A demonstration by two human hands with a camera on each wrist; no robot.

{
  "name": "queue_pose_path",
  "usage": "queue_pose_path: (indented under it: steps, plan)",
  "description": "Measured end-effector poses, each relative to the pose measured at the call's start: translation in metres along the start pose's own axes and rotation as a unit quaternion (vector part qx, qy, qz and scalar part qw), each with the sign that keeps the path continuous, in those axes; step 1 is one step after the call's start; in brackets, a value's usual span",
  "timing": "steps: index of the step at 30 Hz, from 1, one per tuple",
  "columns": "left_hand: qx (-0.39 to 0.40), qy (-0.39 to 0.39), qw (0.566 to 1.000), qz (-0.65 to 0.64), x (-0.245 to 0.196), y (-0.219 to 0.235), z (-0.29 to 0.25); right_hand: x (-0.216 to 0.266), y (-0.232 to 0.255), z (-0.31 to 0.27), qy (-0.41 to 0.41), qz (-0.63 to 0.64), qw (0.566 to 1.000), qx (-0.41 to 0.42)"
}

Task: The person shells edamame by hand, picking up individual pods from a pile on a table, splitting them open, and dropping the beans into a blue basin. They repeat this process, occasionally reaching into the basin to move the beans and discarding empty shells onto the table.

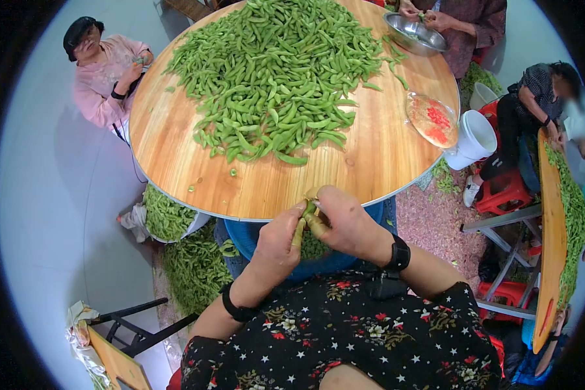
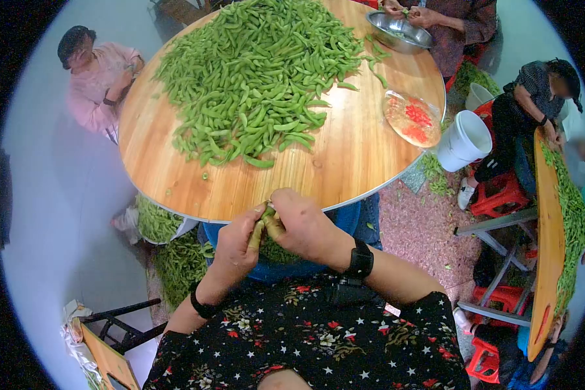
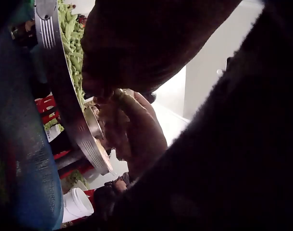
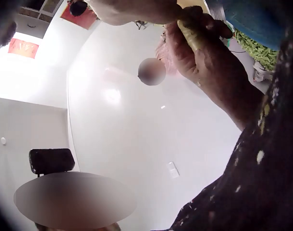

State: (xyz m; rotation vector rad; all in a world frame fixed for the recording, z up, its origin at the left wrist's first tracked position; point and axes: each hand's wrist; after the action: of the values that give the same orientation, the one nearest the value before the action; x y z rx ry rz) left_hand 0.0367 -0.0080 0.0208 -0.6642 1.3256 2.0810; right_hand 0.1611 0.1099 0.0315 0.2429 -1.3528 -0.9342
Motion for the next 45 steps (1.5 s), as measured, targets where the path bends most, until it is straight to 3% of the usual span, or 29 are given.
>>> queue_pose_path:
  steps: [2,7,9,13,15,17,18,19,21,23,25,27,29,31,32,34,35,37,39,41,43,45]
  plan:
    - [0.006,0.01,1.0,0.003,-0.002,-0.001,0.001,0.003,-0.002,0.002,0.035,-0.008,0.999,-0.036]
    - [0.015,0.005,1.0,0.014,-0.003,0.0,0.001,-0.006,-0.002,0.001,0.026,0.009,0.999,-0.015]
    - [0.062,0.079,0.992,-0.071,-0.002,0.003,-0.002,-0.009,-0.002,0.002,0.022,0.034,0.999,-0.01]
    - [0.061,0.117,0.991,-0.03,-0.011,0.022,-0.012,-0.009,-0.004,-0.001,0.01,0.012,1.0,0.016]
    - [0.066,0.149,0.986,0.022,-0.009,0.053,-0.031,-0.011,0.004,-0.006,0.005,0.008,1.0,0.024]
    - [0.181,0.238,0.948,0.111,-0.006,0.096,-0.047,-0.013,0.013,-0.011,0.027,0.067,0.982,0.175]
    - [0.231,0.291,0.914,0.164,-0.008,0.108,-0.049,-0.013,0.013,-0.013,0.03,0.068,0.982,0.174]
    - [0.229,0.291,0.914,0.167,-0.006,0.11,-0.045,-0.014,0.013,-0.014,0.058,0.049,0.978,0.194]
    - [0.118,0.19,0.943,0.247,0.001,0.114,-0.025,-0.014,0.011,-0.014,0.08,0.013,0.972,0.22]
    - [0.056,0.09,0.945,0.31,0.027,0.109,0.007,-0.016,0.01,-0.013,0.103,0.019,0.975,0.198]
    - [0.082,0.2,0.941,0.262,0.064,0.107,0.044,-0.015,0.012,-0.012,0.126,0.024,0.976,0.177]
    - [0.054,0.148,0.948,0.278,0.131,0.096,0.067,-0.016,0.015,-0.012,0.029,0.066,0.971,0.228]
    - [0.043,0.21,0.955,0.204,0.116,0.089,0.11,-0.016,0.016,-0.012,0.004,0.102,0.971,0.218]
    - [0.046,0.192,0.968,0.156,0.172,0.066,0.146,-0.015,0.014,-0.014,-0.025,0.141,0.967,0.209]
    - [0.045,0.191,0.968,0.156,0.159,0.062,0.156,-0.014,0.014,-0.014,-0.028,0.152,0.968,0.199]
    - [-0.015,0.111,0.983,0.147,0.122,0.061,0.176,-0.015,0.018,-0.011,-0.03,0.162,0.968,0.188]
    - [-0.014,0.112,0.983,0.148,0.12,0.065,0.179,-0.014,0.02,-0.011,-0.049,0.204,0.957,0.199]
    - [-0.008,0.022,0.975,0.221,0.123,0.076,0.182,-0.017,0.024,-0.012,-0.068,0.246,0.944,0.21]
    - [0.024,0.071,0.983,0.166,0.135,0.111,0.178,-0.021,0.029,-0.013,-0.138,0.328,0.898,0.261]
    - [-0.046,0.158,0.959,0.23,0.159,0.14,0.17,-0.02,0.031,-0.012,-0.138,0.33,0.897,0.259]
    - [-0.079,0.177,0.92,0.342,0.207,0.16,0.159,-0.015,0.033,-0.008,-0.138,0.334,0.897,0.254]
    - [-0.045,0.181,0.937,0.297,0.216,0.161,0.152,-0.009,0.037,0.011,-0.125,0.29,0.915,0.25]
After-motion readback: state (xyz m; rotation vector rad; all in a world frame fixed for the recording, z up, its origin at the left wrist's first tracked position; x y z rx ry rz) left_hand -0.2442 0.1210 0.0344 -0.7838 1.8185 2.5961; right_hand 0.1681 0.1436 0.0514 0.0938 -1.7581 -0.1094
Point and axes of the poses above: each hand's wrist, its own z-axis towards the middle knuckle, its own y-axis out of the back of the hand, x = y × z, and after that the axes turned 9 degrees about x, right-handed
